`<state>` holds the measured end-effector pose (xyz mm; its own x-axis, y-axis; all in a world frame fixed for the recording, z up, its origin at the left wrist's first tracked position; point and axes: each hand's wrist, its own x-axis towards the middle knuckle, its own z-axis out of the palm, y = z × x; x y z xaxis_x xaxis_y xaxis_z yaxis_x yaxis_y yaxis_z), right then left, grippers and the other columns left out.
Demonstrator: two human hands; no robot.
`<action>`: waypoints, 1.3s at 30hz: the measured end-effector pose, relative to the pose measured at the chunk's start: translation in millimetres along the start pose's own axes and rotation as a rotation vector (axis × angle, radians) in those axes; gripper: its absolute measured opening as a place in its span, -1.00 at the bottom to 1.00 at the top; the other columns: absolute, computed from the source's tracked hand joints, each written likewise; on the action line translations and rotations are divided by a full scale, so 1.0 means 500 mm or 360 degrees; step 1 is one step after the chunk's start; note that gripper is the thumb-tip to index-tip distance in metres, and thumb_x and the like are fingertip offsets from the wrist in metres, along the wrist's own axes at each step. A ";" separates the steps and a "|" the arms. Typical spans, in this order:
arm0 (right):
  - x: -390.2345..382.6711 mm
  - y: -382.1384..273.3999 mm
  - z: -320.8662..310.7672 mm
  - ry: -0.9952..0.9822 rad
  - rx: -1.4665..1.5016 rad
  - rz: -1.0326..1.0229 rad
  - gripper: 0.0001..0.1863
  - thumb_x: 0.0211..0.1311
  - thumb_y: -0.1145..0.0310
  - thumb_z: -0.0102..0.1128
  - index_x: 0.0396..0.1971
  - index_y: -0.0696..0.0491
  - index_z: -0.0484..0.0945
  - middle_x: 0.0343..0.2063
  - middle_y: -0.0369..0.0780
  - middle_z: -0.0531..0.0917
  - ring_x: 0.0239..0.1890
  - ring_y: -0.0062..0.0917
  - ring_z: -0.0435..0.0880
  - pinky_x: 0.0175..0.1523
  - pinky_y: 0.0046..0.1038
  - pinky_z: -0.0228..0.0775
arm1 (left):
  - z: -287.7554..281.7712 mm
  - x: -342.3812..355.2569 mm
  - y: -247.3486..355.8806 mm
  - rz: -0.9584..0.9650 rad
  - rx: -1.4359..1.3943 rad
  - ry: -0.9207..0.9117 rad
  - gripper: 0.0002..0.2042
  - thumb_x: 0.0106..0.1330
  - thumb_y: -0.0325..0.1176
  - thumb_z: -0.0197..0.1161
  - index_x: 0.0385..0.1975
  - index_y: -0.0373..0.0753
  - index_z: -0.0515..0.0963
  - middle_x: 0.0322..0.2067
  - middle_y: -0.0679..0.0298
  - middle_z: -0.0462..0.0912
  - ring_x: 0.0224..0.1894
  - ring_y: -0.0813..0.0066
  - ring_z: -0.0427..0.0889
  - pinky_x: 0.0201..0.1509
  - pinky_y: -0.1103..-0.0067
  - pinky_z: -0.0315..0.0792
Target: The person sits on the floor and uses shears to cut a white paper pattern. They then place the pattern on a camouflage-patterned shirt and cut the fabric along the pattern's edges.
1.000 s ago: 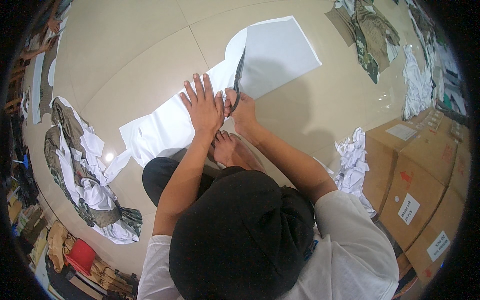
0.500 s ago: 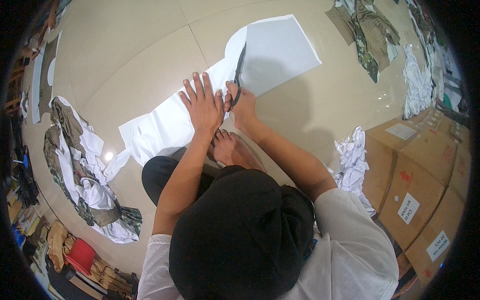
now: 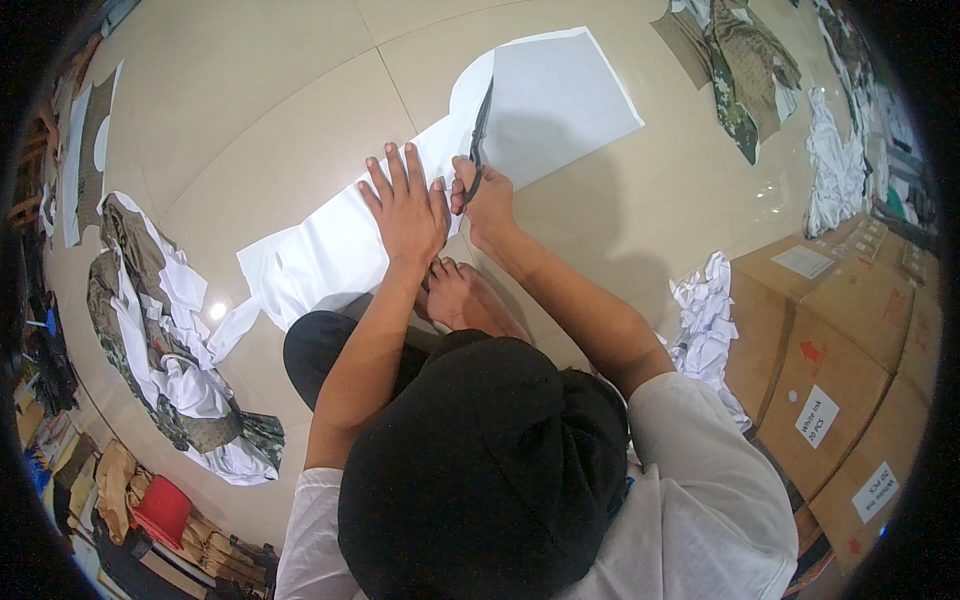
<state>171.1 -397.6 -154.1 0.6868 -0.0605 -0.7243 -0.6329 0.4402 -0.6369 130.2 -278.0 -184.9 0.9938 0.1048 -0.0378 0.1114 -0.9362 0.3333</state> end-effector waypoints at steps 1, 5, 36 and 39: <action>0.001 0.001 -0.001 0.0000 -0.0013 -0.0007 -0.69 0.28 0.20 0.42 -0.44 0.07 0.50 -0.63 -0.32 0.54 -0.67 -0.60 0.47 -0.54 -0.52 0.30 | 0.000 0.000 0.000 0.0001 0.0001 0.0001 -0.33 0.59 -0.04 -0.10 0.61 -0.21 0.06 0.62 -0.02 -0.05 0.63 -0.29 -0.21 0.60 -0.20 -0.27; 0.003 0.005 -0.005 -0.0013 -0.0042 -0.0046 -0.69 0.29 0.19 0.42 -0.42 0.07 0.50 -0.63 -0.32 0.54 -0.67 -0.60 0.46 -0.54 -0.51 0.30 | 0.000 0.000 0.000 0.0004 -0.0013 -0.0001 -0.33 0.59 -0.04 -0.10 0.61 -0.21 0.06 0.62 -0.02 -0.05 0.63 -0.29 -0.21 0.60 -0.20 -0.27; 0.039 -0.038 -0.030 -0.0052 -0.0133 -0.0032 -0.69 0.23 0.18 0.50 -0.37 0.01 0.51 -0.58 -0.38 0.54 -0.63 -0.66 0.47 -0.49 -0.54 0.33 | 0.003 0.000 -0.001 0.0004 0.0018 0.0006 -0.32 0.59 -0.01 -0.12 0.61 -0.22 0.06 0.62 -0.03 -0.04 0.63 -0.30 -0.21 0.60 -0.20 -0.29; 0.044 -0.050 -0.032 -0.0051 -0.0086 0.0003 -0.68 0.23 0.19 0.49 -0.37 0.05 0.52 -0.59 -0.34 0.55 -0.65 -0.62 0.47 -0.52 -0.52 0.33 | 0.003 -0.001 -0.002 0.0014 0.0008 0.0018 -0.33 0.59 -0.02 -0.12 0.60 -0.24 0.07 0.61 -0.07 -0.02 0.62 -0.33 -0.19 0.59 -0.21 -0.29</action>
<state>196.3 -424.3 -158.5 0.6962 -0.0308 -0.7172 -0.6519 0.3912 -0.6496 129.7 -277.4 -186.9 0.9946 0.1004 -0.0245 0.1029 -0.9388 0.3287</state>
